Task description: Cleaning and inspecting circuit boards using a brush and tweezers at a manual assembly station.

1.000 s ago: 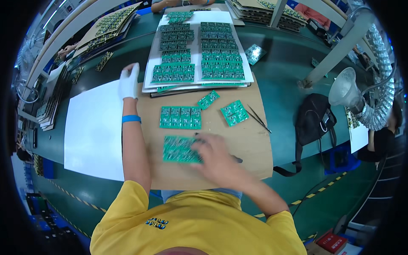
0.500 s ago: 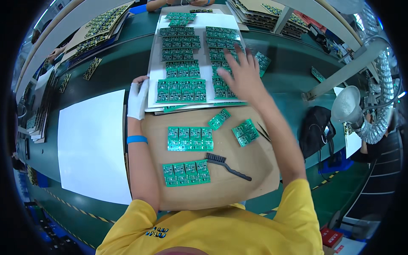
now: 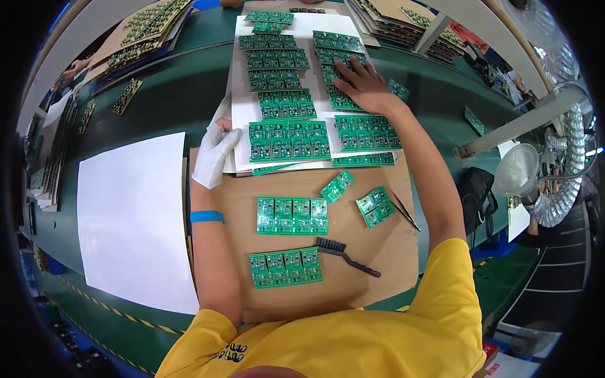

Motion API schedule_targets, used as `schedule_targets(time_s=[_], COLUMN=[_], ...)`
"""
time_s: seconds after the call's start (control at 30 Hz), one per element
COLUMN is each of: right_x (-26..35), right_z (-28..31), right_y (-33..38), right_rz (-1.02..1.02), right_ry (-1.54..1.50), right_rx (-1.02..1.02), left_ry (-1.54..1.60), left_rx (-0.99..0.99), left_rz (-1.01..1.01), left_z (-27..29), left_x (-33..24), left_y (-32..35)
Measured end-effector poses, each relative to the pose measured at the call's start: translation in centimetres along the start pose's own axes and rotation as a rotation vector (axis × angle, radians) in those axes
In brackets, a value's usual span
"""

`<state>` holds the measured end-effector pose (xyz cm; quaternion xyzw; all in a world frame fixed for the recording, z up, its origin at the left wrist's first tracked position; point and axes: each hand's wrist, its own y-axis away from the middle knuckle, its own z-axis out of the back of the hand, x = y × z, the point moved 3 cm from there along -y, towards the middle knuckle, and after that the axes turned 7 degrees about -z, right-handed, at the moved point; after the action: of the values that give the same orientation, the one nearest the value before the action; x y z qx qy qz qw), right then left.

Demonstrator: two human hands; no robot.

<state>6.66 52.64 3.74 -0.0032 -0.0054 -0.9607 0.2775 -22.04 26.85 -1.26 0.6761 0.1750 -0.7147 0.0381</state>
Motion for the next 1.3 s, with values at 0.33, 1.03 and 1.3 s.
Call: schedule_targets(time_s=[0.33,1.03,1.3], right_x=[-2.5,18.8,16.6], right_z=[-1.5,-0.6,1.7], right_y=[-7.3,31.9,31.7], right_rz=[0.479,0.670,0.665], right_ry=[0.242,-0.308,-0.442], right_rx=[-0.161,-0.004,-0.009], left_ry=[-0.006,0.012,0.055], left_rx=[-0.031,-0.036,-0.072], left_rz=[-0.044,-0.128,-0.108], left_z=[0.0,0.0,1.0], left_x=[-0.1,0.5,1.5], left_y=[0.1,-0.9,-0.5])
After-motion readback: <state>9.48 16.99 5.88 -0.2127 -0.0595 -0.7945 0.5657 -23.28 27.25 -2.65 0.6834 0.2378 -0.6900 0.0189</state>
